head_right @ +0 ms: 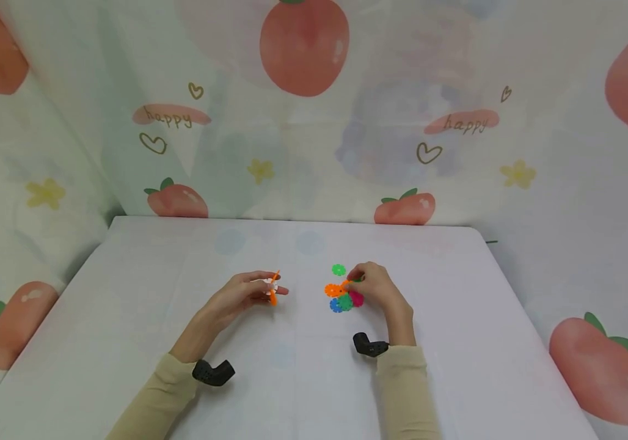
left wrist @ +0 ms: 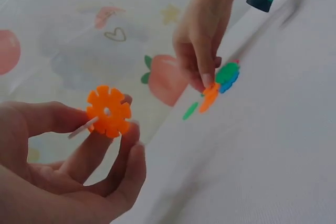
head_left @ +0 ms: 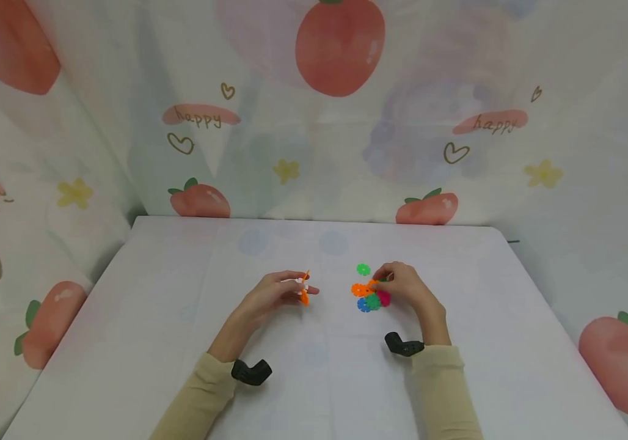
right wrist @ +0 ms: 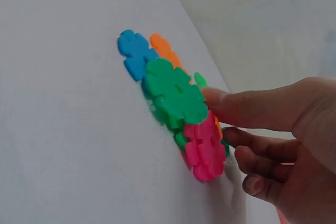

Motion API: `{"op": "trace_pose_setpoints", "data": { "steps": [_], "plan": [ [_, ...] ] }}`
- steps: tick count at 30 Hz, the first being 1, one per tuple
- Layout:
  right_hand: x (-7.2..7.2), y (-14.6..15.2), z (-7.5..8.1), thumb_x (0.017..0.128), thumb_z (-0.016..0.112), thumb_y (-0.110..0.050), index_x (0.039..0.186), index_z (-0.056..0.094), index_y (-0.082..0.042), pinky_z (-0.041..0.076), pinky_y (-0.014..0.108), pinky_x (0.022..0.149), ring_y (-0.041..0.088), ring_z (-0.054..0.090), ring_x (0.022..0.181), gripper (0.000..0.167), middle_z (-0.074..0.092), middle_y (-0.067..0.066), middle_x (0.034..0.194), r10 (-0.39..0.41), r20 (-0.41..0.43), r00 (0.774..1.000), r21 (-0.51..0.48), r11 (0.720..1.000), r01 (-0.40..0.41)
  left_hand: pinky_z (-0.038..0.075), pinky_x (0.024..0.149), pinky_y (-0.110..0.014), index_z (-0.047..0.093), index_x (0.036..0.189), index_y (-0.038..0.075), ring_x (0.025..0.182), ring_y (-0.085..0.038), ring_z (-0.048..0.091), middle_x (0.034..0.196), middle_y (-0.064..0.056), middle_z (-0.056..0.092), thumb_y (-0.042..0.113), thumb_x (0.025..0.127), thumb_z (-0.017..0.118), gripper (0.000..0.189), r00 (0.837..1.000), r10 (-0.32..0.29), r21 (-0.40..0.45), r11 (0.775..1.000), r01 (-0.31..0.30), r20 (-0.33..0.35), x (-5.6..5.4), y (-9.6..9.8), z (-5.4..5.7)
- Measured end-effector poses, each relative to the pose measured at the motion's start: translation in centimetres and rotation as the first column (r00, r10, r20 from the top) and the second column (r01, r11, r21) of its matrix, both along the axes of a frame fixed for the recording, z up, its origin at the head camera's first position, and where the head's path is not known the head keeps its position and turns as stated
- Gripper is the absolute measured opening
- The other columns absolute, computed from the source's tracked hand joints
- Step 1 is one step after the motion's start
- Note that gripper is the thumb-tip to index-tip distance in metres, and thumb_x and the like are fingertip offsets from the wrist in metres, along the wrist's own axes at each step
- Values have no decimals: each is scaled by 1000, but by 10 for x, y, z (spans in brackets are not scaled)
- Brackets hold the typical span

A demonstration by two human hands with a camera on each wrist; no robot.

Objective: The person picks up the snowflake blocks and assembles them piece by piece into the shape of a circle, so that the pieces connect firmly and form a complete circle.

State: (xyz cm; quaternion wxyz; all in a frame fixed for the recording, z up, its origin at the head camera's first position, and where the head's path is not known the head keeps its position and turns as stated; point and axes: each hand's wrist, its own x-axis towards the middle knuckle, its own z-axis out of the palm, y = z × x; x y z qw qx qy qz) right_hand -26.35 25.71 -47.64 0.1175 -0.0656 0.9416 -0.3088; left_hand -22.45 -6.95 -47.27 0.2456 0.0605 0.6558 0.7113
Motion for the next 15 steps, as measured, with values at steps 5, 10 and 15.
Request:
{"op": "trace_pose_setpoints", "data": {
  "steps": [5, 10, 15],
  "plan": [
    [-2, 2, -6, 90, 80, -19, 102, 69, -1, 53, 37, 82, 25, 59, 90, 25, 68, 11, 95, -17, -27, 999, -22, 1000, 17, 56, 101, -46, 47, 147, -4, 107, -35, 74, 121, -26, 72, 11, 101, 59, 49, 999, -22, 53, 998, 21, 30, 1, 0, 1],
    [-1, 1, -5, 93, 75, -14, 107, 68, -2, 58, 38, 84, 23, 65, 88, 19, 70, 10, 94, -37, -62, 997, -107, 994, 30, 57, 98, -47, 46, 148, -3, 103, -31, 76, 122, -25, 71, 11, 101, 60, 51, 999, -32, 50, 998, 30, 36, 1, 1, 3],
    [2, -10, 2, 97, 71, -16, 116, 72, -2, 60, 37, 84, 24, 67, 92, 24, 73, 13, 102, 0, -63, 998, -178, 984, -12, 59, 96, -42, 48, 148, -3, 103, -30, 76, 123, -25, 71, 10, 101, 59, 49, 998, -29, 41, 999, 26, 59, 1, 1, 0]
  ]
}}
